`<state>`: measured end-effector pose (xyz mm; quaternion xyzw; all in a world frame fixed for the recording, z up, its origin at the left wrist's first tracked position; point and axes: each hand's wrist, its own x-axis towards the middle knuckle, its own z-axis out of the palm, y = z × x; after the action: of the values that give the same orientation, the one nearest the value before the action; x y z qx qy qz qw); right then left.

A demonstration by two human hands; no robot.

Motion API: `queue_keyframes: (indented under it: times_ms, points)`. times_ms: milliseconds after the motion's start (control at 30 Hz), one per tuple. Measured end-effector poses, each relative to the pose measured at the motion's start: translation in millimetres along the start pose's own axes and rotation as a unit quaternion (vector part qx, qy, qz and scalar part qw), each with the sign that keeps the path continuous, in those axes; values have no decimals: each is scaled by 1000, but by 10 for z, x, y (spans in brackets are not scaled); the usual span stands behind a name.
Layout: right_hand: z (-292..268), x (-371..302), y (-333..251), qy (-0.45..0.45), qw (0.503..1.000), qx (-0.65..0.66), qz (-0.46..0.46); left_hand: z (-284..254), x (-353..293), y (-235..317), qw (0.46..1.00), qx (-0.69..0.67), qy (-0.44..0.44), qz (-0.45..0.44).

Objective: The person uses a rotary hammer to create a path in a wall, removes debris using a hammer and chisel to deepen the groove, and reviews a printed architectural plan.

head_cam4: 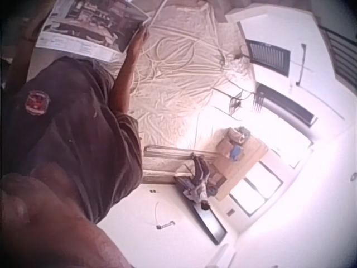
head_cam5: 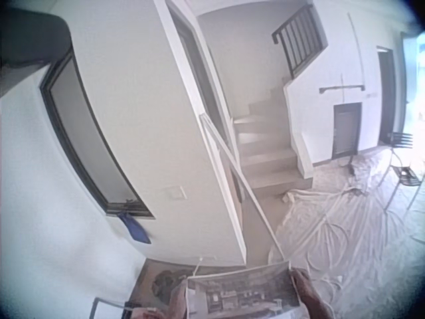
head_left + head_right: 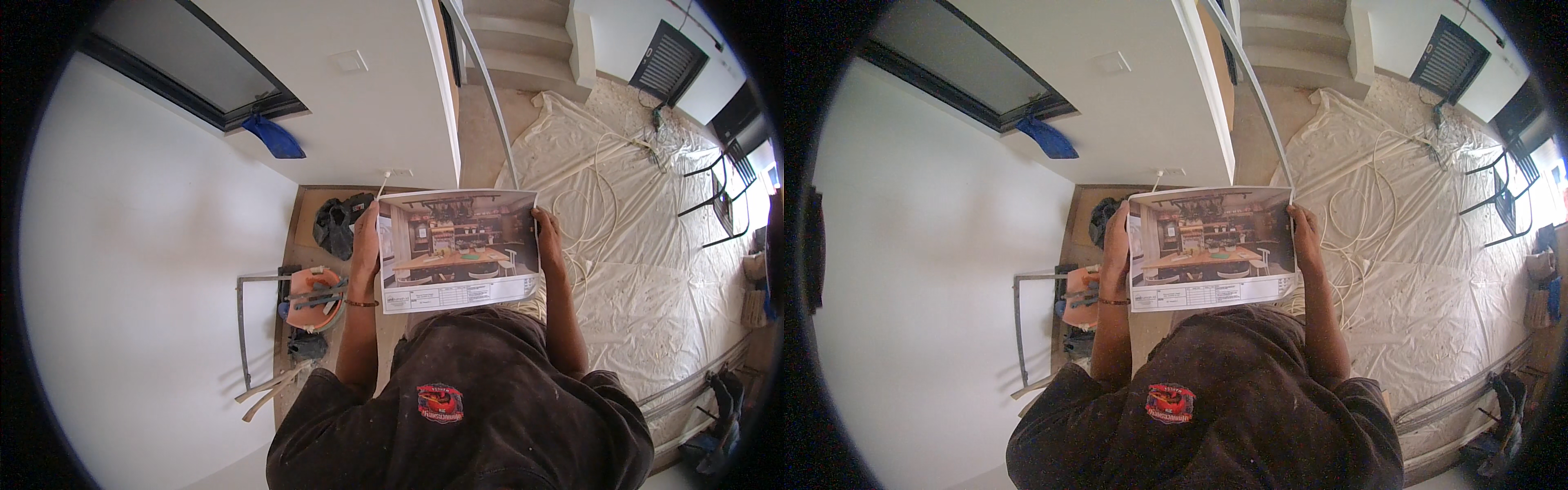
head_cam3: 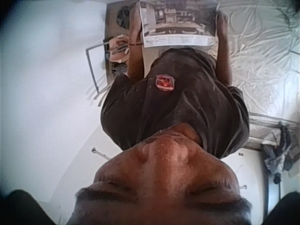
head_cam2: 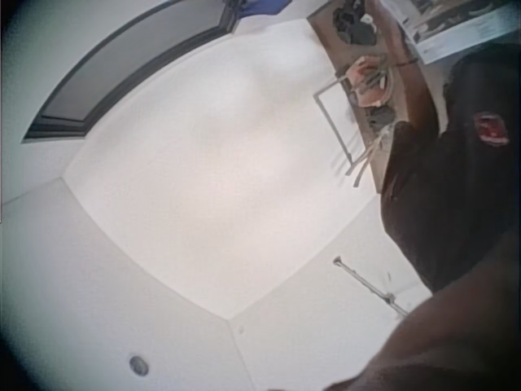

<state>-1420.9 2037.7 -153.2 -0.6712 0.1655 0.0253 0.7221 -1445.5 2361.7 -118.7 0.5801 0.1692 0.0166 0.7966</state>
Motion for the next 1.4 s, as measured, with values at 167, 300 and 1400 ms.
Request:
queue_keyframes:
  times_ms: [167,300,1400]
  points:
    - [-42,101,202,62,998,-27,-2,13,-5,6,1000,-6,-7,3]
    - [-49,60,65,-19,999,-15,36,-76,-10,-39,999,-23,-15,-17]
    - [-216,156,539,-65,993,94,-26,103,-333,1180,963,144,32,224]
